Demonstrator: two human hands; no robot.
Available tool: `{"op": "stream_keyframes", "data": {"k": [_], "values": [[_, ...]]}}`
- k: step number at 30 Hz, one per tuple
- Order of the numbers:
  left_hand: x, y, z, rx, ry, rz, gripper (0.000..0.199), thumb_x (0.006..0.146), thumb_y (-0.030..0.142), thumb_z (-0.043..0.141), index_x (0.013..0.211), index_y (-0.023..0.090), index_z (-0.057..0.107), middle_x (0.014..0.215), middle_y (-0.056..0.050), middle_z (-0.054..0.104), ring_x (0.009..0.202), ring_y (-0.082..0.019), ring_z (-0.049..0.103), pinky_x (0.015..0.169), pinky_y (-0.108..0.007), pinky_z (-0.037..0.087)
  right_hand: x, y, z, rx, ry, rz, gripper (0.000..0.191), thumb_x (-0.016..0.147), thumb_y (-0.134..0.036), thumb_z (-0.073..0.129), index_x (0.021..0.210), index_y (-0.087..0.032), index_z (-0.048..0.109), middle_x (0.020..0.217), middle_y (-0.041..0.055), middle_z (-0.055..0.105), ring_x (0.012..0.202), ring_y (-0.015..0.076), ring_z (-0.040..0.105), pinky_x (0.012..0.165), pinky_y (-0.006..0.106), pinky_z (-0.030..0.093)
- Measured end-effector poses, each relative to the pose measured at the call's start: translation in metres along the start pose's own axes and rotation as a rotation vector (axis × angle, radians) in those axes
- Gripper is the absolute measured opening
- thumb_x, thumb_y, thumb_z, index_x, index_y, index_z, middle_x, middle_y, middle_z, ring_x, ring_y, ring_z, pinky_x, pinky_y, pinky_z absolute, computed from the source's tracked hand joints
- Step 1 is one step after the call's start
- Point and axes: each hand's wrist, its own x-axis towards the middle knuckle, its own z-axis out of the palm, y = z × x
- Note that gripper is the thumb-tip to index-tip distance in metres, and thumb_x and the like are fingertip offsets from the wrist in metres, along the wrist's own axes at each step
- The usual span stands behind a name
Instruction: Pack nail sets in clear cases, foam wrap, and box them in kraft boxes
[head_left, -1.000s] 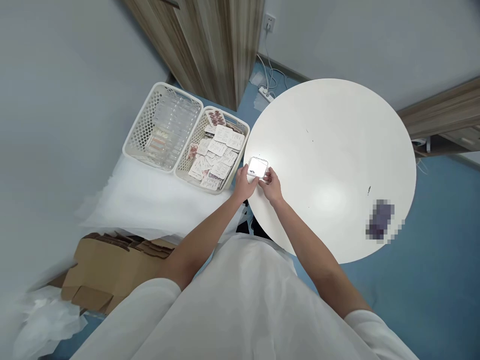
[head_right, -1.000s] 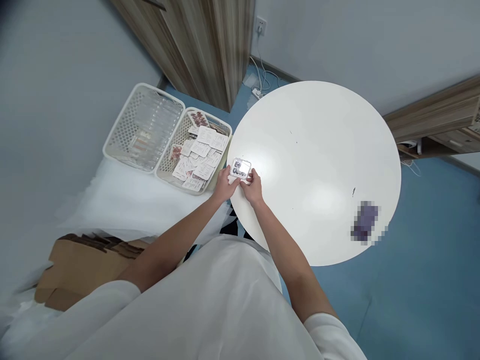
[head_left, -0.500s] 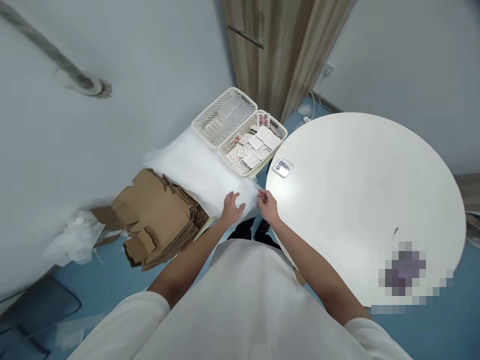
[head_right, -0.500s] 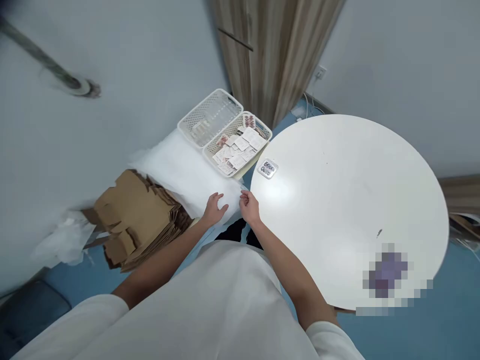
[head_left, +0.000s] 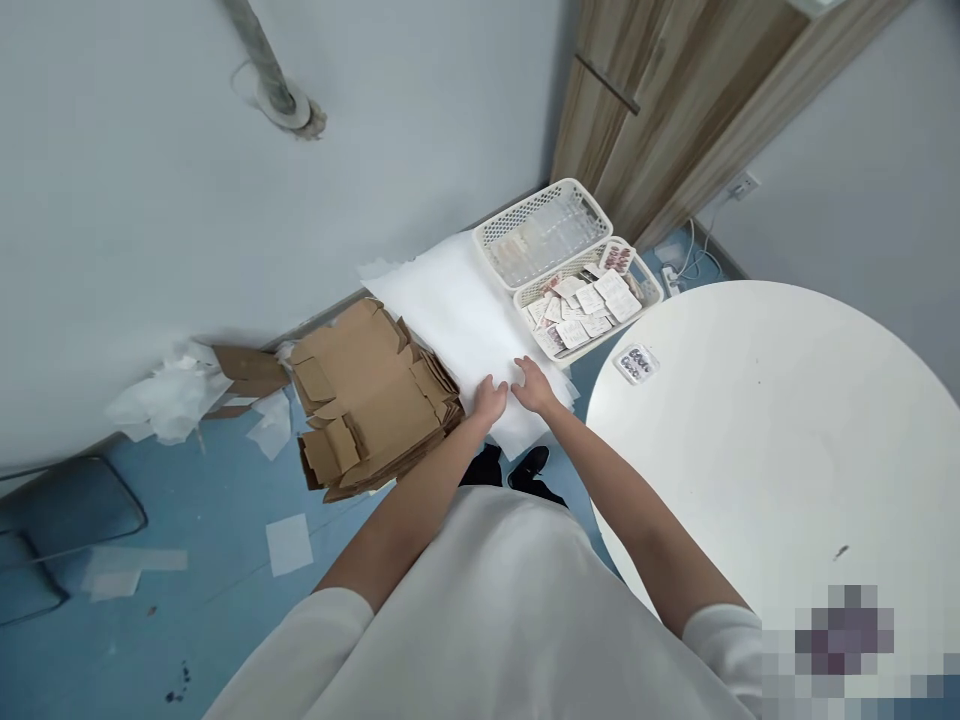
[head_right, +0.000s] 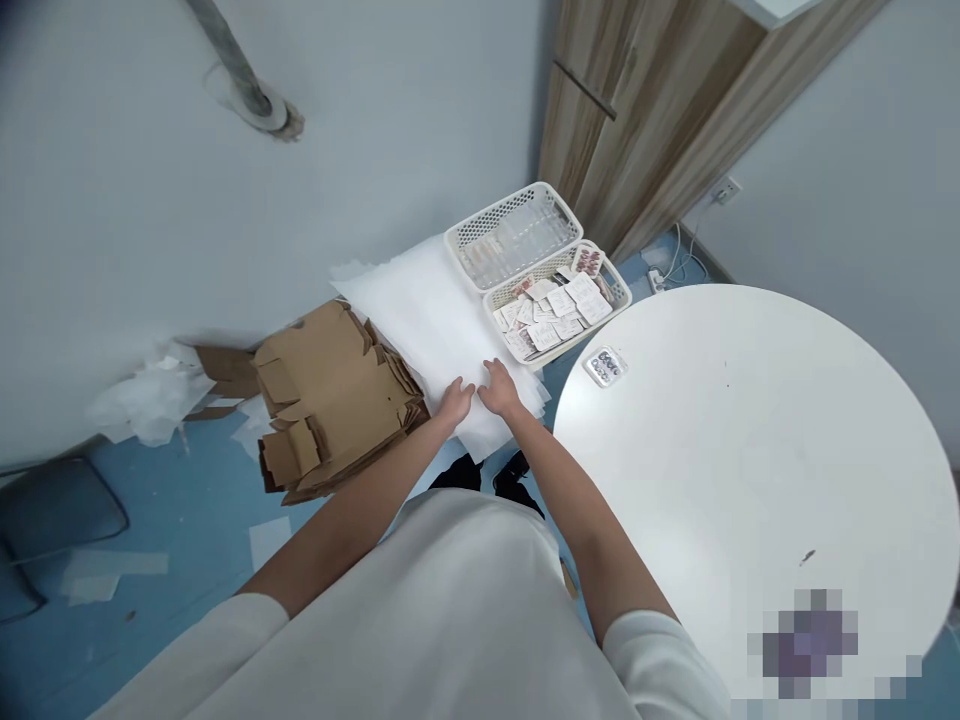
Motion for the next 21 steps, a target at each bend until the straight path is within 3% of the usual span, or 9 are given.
{"op": "stream_keyframes", "data": {"k": [3,7,10,14,18,21], "values": [[0.003,-0.008,0.001,-0.022,0.044,0.001,0.05,0.077,0.042,0.05,0.122,0.02,0.043,0.138,-0.013,0.034,0.129,-0.026,0.028,0.103,-0.04,0.025,0.014,0.004,0.011,-0.059,0.024,0.049,0.061,0.066,-0.014,0.056,0.125,-0.016,0.043,0.14,0.0101,0.032,0.133,0.0296,0.018,0.106,0.046,0.023],[0.005,-0.01,0.009,-0.072,0.072,0.047,0.046,0.08,0.038,0.047,0.121,0.016,0.045,0.136,-0.015,0.033,0.125,-0.026,0.035,0.1,-0.037,0.03,0.013,0.004,0.022,-0.154,-0.011,0.024,0.045,0.073,-0.017,0.053,0.117,-0.019,0.05,0.14,0.0095,0.033,0.132,0.0292,0.021,0.104,0.047,0.023],[0.007,-0.007,0.016,-0.203,0.054,0.082,0.038,0.083,0.037,0.044,0.113,0.016,0.051,0.124,-0.013,0.047,0.113,-0.023,0.048,0.093,-0.034,0.038,0.004,-0.002,0.024,-0.235,-0.09,-0.014,0.04,0.077,-0.015,0.046,0.116,-0.022,0.051,0.141,0.0081,0.033,0.132,0.028,0.021,0.103,0.053,0.019],[0.011,-0.001,0.022,-0.483,0.027,0.015,0.033,0.084,0.039,0.041,0.104,0.017,0.053,0.101,-0.008,0.061,0.094,-0.018,0.058,0.079,-0.029,0.046,-0.01,-0.014,0.021,-0.261,-0.146,-0.091,0.049,0.075,-0.01,0.044,0.123,-0.024,0.046,0.141,0.0066,0.033,0.132,0.025,0.024,0.104,0.053,0.014],[0.015,0.002,0.022,-0.632,0.053,-0.064,0.029,0.082,0.041,0.042,0.092,0.018,0.055,0.087,-0.005,0.061,0.081,-0.014,0.058,0.07,-0.026,0.046,-0.019,-0.023,0.013,-0.156,-0.156,-0.221,0.042,0.075,-0.013,0.044,0.115,-0.023,0.054,0.136,0.0054,0.04,0.127,0.023,0.034,0.103,0.045,0.026],[0.015,0.003,0.018,-0.636,0.077,-0.076,0.024,0.082,0.039,0.042,0.078,0.019,0.053,0.07,0.001,0.054,0.067,-0.01,0.053,0.06,-0.021,0.042,-0.017,-0.028,0.007,-0.083,-0.056,-0.226,0.033,0.077,-0.018,0.045,0.107,-0.023,0.059,0.131,0.0055,0.046,0.122,0.0213,0.04,0.1,0.039,0.033]]}}
